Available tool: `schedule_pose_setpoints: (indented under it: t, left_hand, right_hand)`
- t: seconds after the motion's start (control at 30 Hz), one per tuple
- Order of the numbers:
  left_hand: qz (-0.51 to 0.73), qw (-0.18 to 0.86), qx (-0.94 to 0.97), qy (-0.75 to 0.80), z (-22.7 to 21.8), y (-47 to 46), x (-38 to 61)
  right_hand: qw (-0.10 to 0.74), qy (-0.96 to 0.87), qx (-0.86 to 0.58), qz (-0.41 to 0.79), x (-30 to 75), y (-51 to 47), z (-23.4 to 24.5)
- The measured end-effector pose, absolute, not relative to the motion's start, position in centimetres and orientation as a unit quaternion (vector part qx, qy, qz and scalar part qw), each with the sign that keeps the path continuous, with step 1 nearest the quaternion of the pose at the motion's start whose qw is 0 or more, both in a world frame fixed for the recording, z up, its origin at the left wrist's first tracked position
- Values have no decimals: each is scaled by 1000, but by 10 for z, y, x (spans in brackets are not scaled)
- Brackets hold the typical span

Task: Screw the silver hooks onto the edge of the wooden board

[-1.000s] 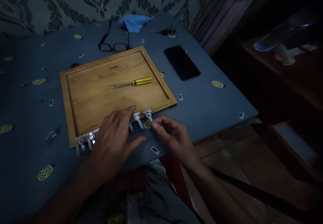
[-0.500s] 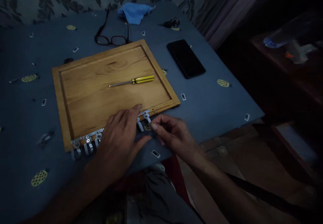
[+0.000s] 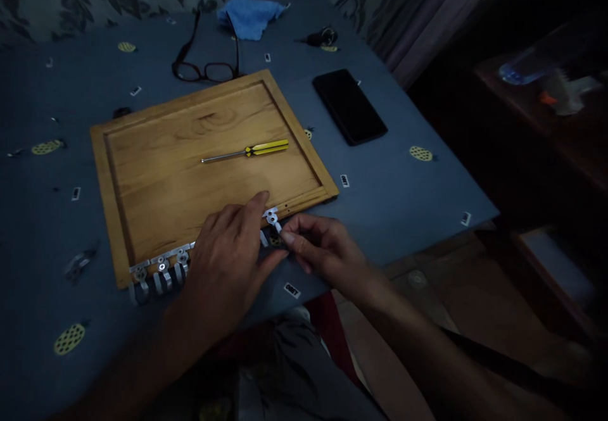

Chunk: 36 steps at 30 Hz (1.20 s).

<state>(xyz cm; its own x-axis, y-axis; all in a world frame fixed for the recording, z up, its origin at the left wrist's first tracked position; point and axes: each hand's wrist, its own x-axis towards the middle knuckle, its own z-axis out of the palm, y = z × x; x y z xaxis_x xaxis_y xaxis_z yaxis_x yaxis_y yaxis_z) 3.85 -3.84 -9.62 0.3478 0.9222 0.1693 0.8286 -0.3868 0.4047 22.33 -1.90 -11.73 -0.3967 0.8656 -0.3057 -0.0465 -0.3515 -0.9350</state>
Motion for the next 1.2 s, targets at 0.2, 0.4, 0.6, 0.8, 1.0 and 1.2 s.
schedule_pose_setpoints:
  t: [0.2,0.4,0.6,0.8,1.0,1.2]
  left_hand:
    - [193,121,804,550,-97,-38,41]
    - [195,125,798,557,-97,-38,42]
    - [205,118,794,560,-99,-37,43]
    - [205,118,793,562,-99,-37,45]
    - [203,117,789,568,-100,-36,46]
    - [207,122,788,567,-100,-35,47]
  right_hand:
    - [317,-447,-451,705,225,-17,-115]
    - [314,-440,-461,703,225,-17,-113]
    - [309,-440,-469,701,226,-17,-111]
    - [312,-436,-473,699,225,-18,-110]
    - [314,-435,-478,696,223,-19,-109]
    - [318,-433,-484,691,222,-20,-108]
